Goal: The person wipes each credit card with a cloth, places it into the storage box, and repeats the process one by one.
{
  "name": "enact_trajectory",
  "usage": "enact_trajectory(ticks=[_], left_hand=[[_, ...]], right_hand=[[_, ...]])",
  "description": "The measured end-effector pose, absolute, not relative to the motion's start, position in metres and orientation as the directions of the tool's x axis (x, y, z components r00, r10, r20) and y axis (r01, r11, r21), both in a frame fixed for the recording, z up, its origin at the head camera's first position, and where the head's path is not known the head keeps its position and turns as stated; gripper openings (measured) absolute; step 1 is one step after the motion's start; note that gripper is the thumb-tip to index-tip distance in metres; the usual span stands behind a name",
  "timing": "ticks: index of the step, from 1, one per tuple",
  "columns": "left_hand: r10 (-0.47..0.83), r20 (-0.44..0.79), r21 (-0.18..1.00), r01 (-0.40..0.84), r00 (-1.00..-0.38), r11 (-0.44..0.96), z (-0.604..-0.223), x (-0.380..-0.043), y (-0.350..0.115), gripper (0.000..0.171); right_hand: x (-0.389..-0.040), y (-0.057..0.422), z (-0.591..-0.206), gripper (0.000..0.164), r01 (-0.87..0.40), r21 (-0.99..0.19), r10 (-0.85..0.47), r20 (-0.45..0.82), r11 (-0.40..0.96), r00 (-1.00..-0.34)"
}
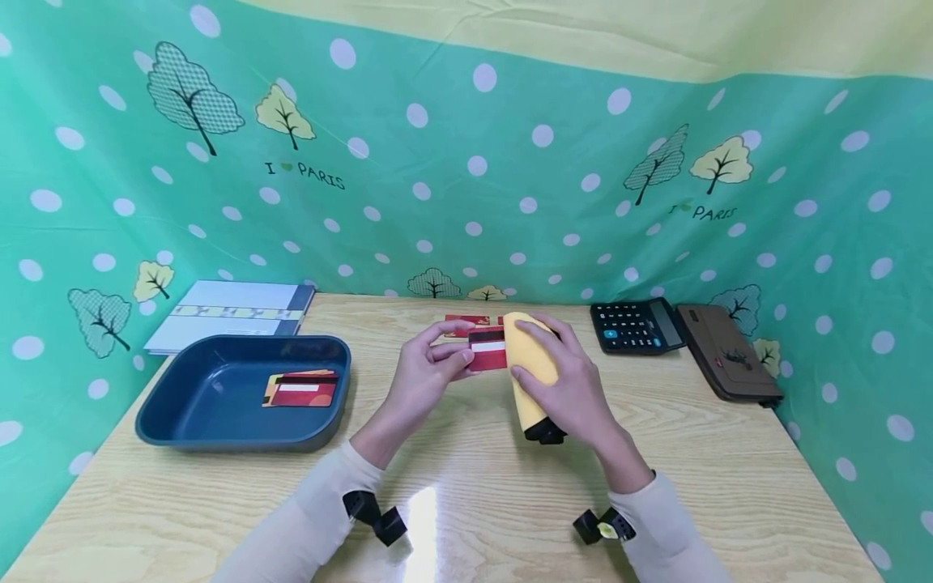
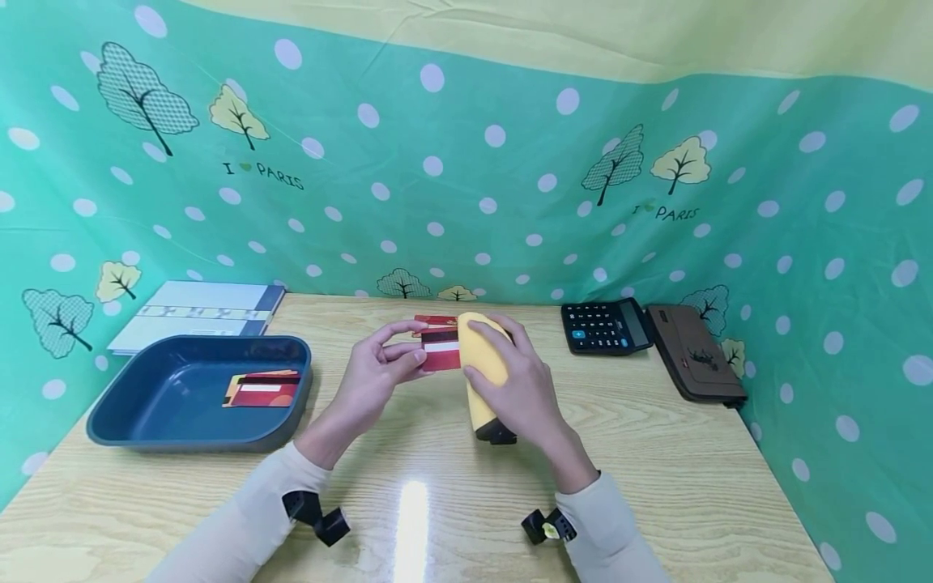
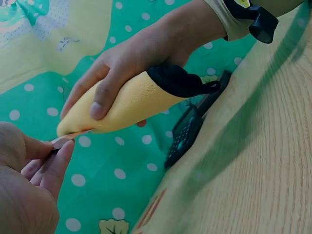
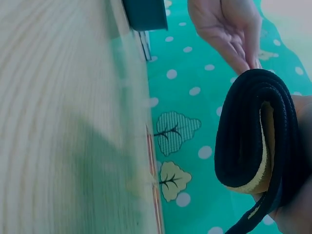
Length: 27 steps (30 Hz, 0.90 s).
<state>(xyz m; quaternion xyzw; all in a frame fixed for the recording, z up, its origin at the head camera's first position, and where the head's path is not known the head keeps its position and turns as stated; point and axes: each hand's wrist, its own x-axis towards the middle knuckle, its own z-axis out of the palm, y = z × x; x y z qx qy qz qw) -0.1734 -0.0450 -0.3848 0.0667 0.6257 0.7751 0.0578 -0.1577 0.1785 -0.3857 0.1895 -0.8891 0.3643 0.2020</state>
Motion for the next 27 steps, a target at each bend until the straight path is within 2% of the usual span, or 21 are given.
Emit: enact_trajectory(ticks=[15,27], left_hand=[[0.163,0.057,0.991,0.035,-0.985,-0.131,-0.375,-0.179,-0.058,0.039],[0.115,0.113,0.991,0.104,-0.987,-0.08,-0.345,-0.178,-0.107,0.041]], right_hand=[[-0.172,0.198,-0.391,0.06,-0.438,-0.63,-0.117,0.483,0.641,-0.868],[-0.173,0.2,-0.392,0.059,-0.417,-0.64,-0.113,0.459,0.645,-0.881]])
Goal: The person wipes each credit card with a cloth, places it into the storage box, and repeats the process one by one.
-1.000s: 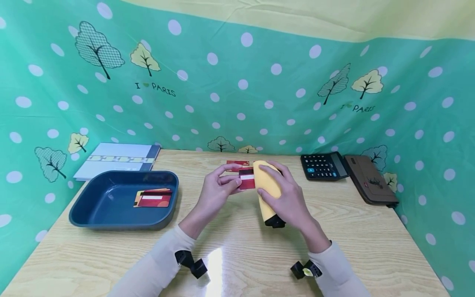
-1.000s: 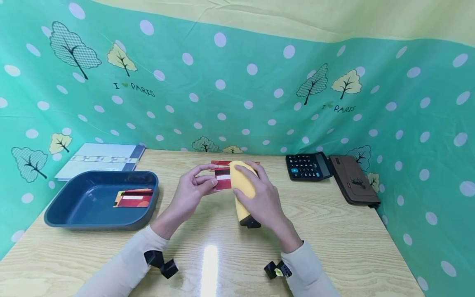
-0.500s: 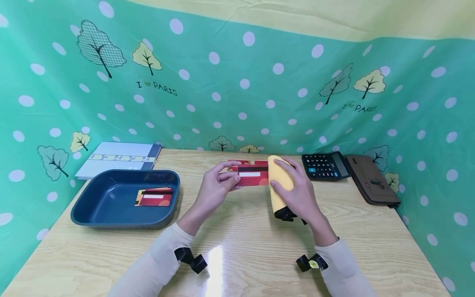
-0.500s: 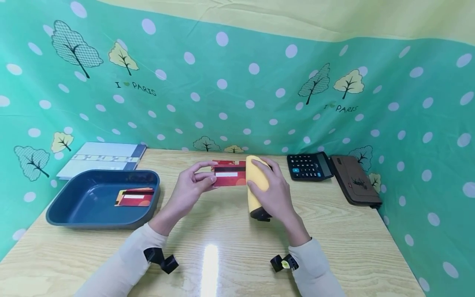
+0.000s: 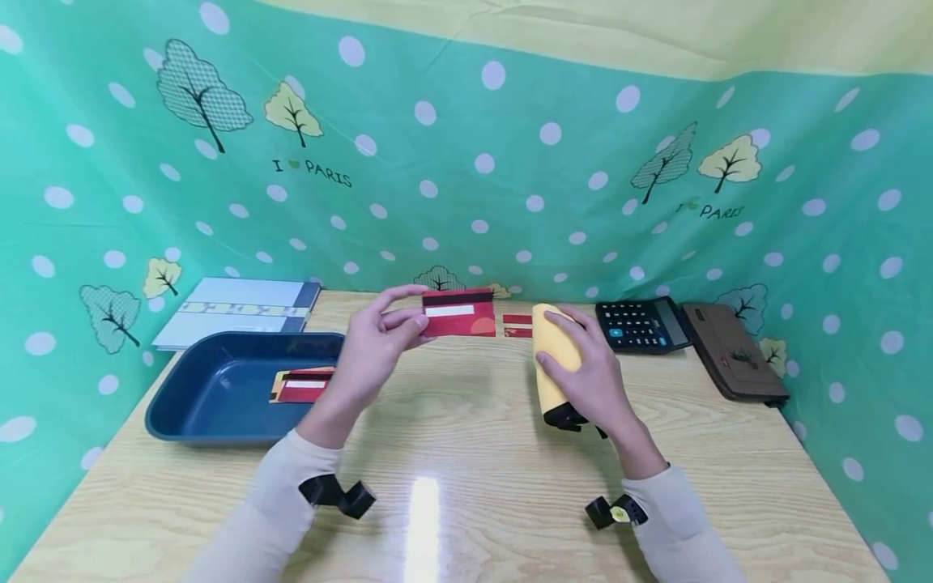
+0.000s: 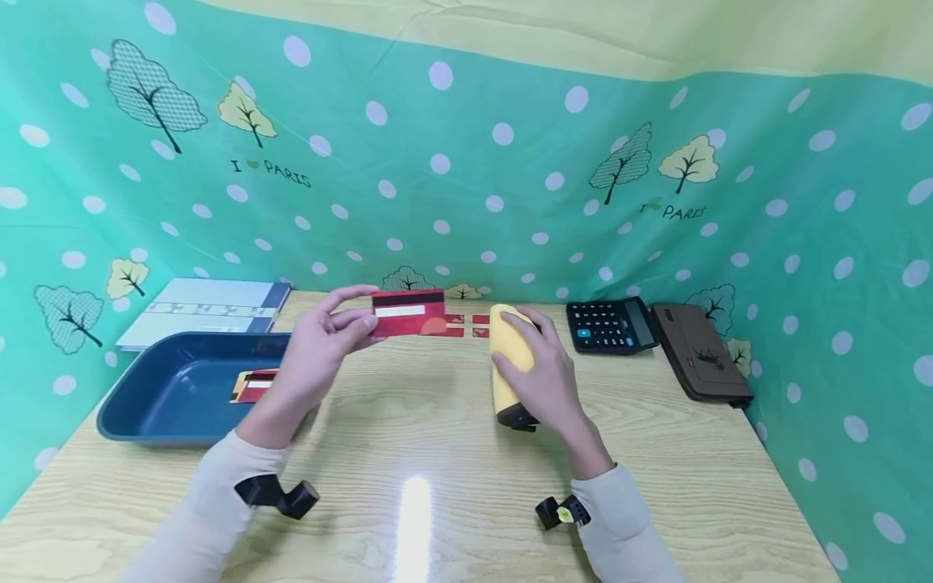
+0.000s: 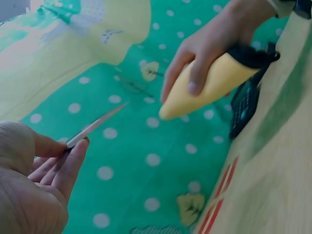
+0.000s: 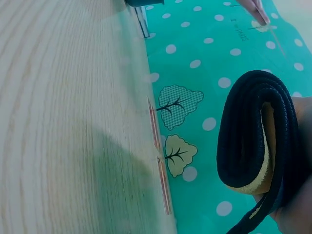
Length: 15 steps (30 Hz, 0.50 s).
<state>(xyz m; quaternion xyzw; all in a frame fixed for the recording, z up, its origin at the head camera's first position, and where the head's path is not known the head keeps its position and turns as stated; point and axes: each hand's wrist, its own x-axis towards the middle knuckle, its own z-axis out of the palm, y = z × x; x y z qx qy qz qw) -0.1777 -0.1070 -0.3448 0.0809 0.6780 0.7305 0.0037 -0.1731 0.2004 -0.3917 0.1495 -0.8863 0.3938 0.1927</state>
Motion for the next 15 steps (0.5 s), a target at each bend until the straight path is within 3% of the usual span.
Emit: enact_trajectory(ticks=[15], left_hand=[[0.033,0.044,0.958,0.051,-0.998,0.282,-0.341,-0.161,-0.207,0.053]], right_hand=[[-0.17,0.201,-0.386,0.06,-0.412,-0.646,-0.109,0.455,0.643,-0.884]])
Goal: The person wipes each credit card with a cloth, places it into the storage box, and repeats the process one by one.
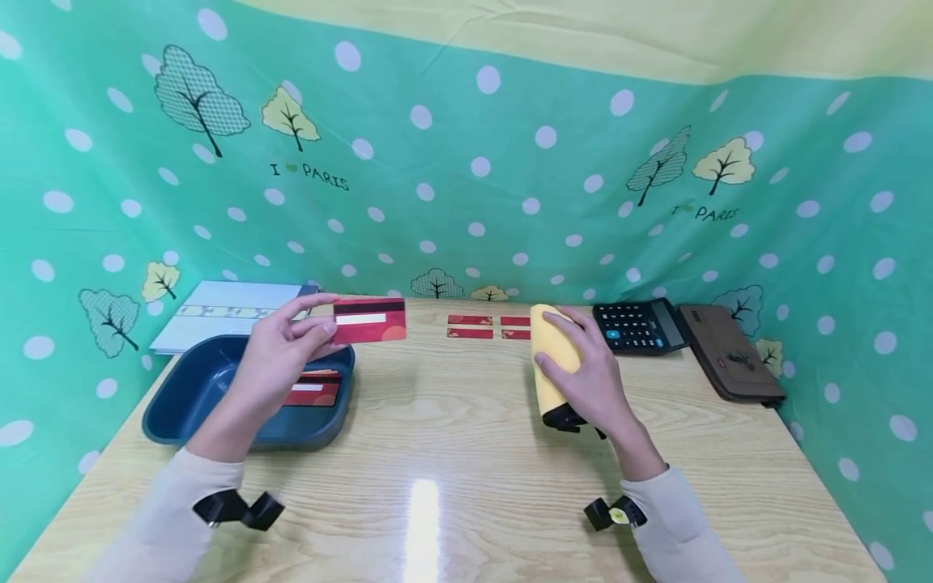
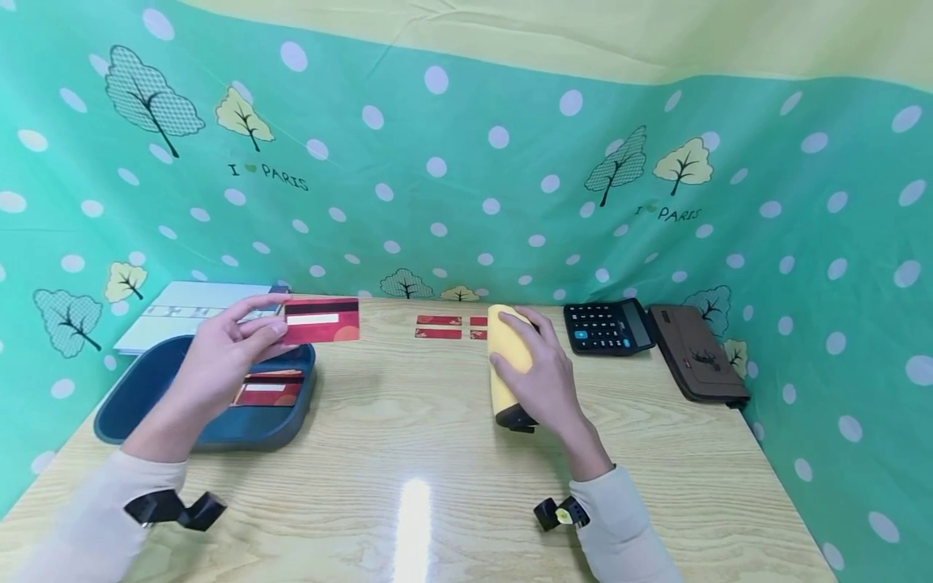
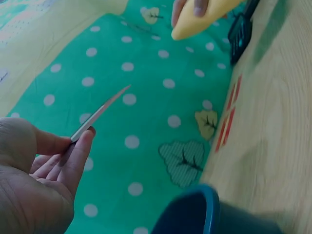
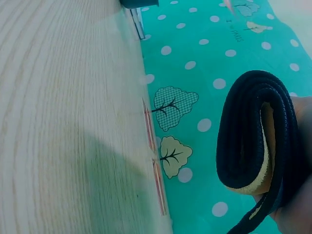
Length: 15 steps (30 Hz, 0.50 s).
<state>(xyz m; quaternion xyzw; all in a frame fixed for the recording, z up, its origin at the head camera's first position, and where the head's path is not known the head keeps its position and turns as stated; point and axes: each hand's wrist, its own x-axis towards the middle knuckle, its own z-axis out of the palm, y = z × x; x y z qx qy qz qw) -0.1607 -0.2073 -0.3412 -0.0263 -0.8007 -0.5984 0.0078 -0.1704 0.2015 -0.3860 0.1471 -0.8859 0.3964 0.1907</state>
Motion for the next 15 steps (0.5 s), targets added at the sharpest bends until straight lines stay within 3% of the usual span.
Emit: enact_trajectory(ticks=[8,15], left_hand=[[-0.041,-0.023,0.934,-0.036,-0.999,0.357,-0.353,-0.154,-0.249,0.056],[-0.041,-0.05,0.963,-0.059,-0.998,0.263,-0.37,-0.153,-0.279,0.059]], right_hand=[[-0.171,0.202,-0.387,0.059,-0.414,-0.646,-0.113,0.454,0.642,-0.884],[-0.172,0.203,-0.388,0.059,-0.41,-0.643,-0.112,0.451,0.647,-0.885]])
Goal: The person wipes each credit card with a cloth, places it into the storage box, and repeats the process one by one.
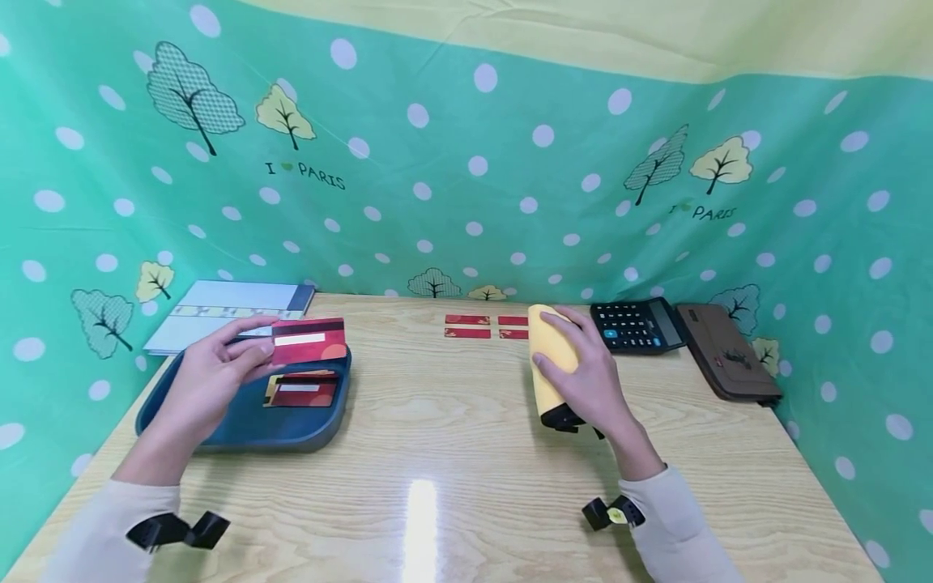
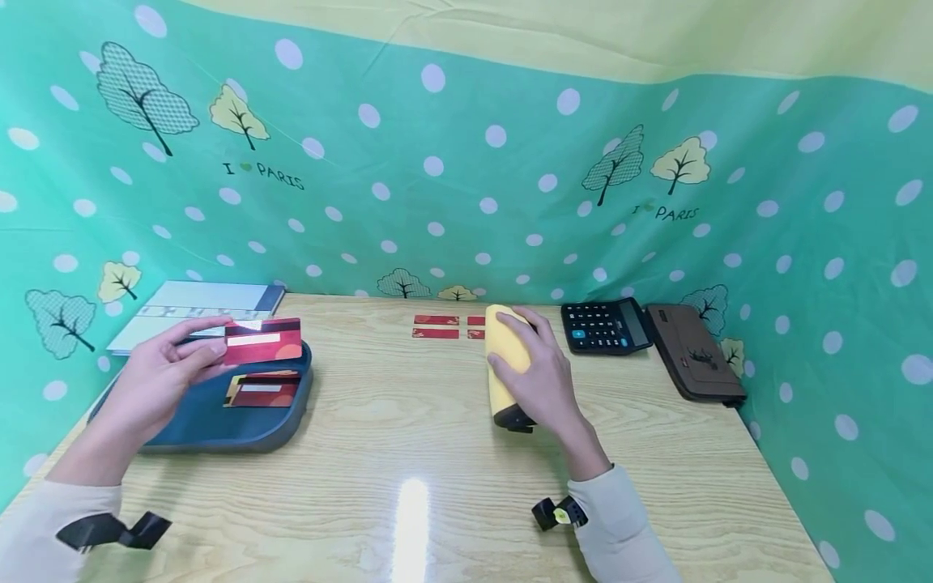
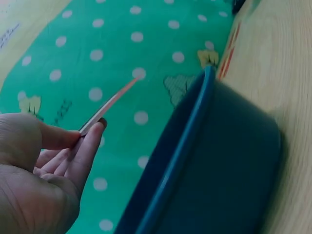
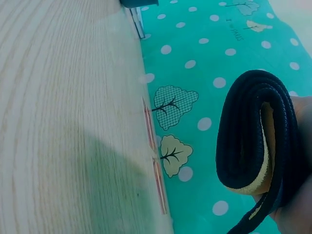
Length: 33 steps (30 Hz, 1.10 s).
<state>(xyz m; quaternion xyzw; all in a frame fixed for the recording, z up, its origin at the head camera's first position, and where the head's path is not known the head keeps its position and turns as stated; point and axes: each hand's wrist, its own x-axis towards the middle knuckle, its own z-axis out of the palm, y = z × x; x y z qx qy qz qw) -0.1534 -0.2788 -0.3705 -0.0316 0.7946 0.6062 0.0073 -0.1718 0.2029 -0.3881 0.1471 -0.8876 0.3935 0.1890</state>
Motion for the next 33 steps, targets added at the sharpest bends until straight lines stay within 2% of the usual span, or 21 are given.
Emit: enact_trajectory(ticks=[4,9,14,23,33], left_hand=[[0.015,-0.066,0.979,-0.062,-0.998,0.194,-0.38,-0.154,-0.296,0.056],[0.071,-0.108,0.963,-0.087,-0.992,0.256,-0.389,-0.154,-0.308,0.051],[0.096,-0.146,0.952,-0.113,-0.985,0.286,-0.397,-0.159,-0.312,0.053],[0.108,-0.186,0.951,-0.152,-0.977,0.269,-0.405,-0.167,-0.313,0.054],[0.109,-0.164,0.953,-0.128,-0.981,0.276,-0.408,-0.171,-0.315,0.046]], right_hand=[[-0.172,0.203,-0.389,0.059,-0.407,-0.645,-0.11,0.45,0.646,-0.886],[-0.172,0.203,-0.388,0.06,-0.403,-0.645,-0.108,0.446,0.65,-0.888],[-0.172,0.203,-0.389,0.06,-0.402,-0.645,-0.109,0.444,0.65,-0.889],[-0.173,0.204,-0.387,0.059,-0.397,-0.657,-0.106,0.436,0.641,-0.894],[-0.173,0.205,-0.389,0.059,-0.398,-0.657,-0.108,0.435,0.641,-0.894]])
